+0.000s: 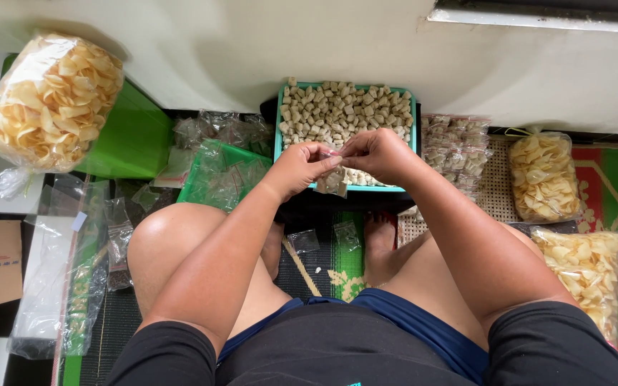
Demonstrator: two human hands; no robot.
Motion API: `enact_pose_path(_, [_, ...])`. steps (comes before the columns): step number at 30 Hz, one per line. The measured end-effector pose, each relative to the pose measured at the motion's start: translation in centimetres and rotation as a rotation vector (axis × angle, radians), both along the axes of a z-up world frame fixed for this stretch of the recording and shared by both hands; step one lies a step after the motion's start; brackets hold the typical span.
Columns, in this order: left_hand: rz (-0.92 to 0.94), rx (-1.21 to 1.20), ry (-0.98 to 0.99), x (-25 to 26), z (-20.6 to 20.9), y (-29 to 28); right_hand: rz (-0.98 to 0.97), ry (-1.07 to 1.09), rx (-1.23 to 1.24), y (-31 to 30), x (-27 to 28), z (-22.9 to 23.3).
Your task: Manually filling small plastic bags with small food items from a tray.
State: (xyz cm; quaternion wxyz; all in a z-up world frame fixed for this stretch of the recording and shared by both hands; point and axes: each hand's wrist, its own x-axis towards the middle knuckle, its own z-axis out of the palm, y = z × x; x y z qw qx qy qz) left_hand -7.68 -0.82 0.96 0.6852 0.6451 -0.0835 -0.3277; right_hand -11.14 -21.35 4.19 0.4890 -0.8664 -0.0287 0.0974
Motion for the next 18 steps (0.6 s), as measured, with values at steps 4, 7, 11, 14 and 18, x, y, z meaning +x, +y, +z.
enact_pose_path(4, [0.026, -0.005, -0.07, -0.1, -1.1, 0.6, -0.053, 0.031, -0.019, -0.3, -0.1, -0.6])
enact_pose_path(7, [0.079, -0.018, -0.116, 0.4, -3.1, 0.7, -0.079, 0.086, 0.093, 0.0, -0.3, -0.4])
enact_pose_path(11, [0.072, -0.078, -0.068, 0.2, -3.4, 0.3, -0.065, 0.035, 0.27, -0.3, -0.2, -1.1])
enact_pose_path(14, [0.061, -0.105, -0.031, -1.0, -2.6, 0.2, -0.081, 0.033, 0.329, -0.5, -0.3, -1.5])
enact_pose_path(18, [0.065, -0.126, -0.066, -0.4, -2.9, -0.3, -0.118, 0.035, 0.408, 0.0, -0.7, -0.4])
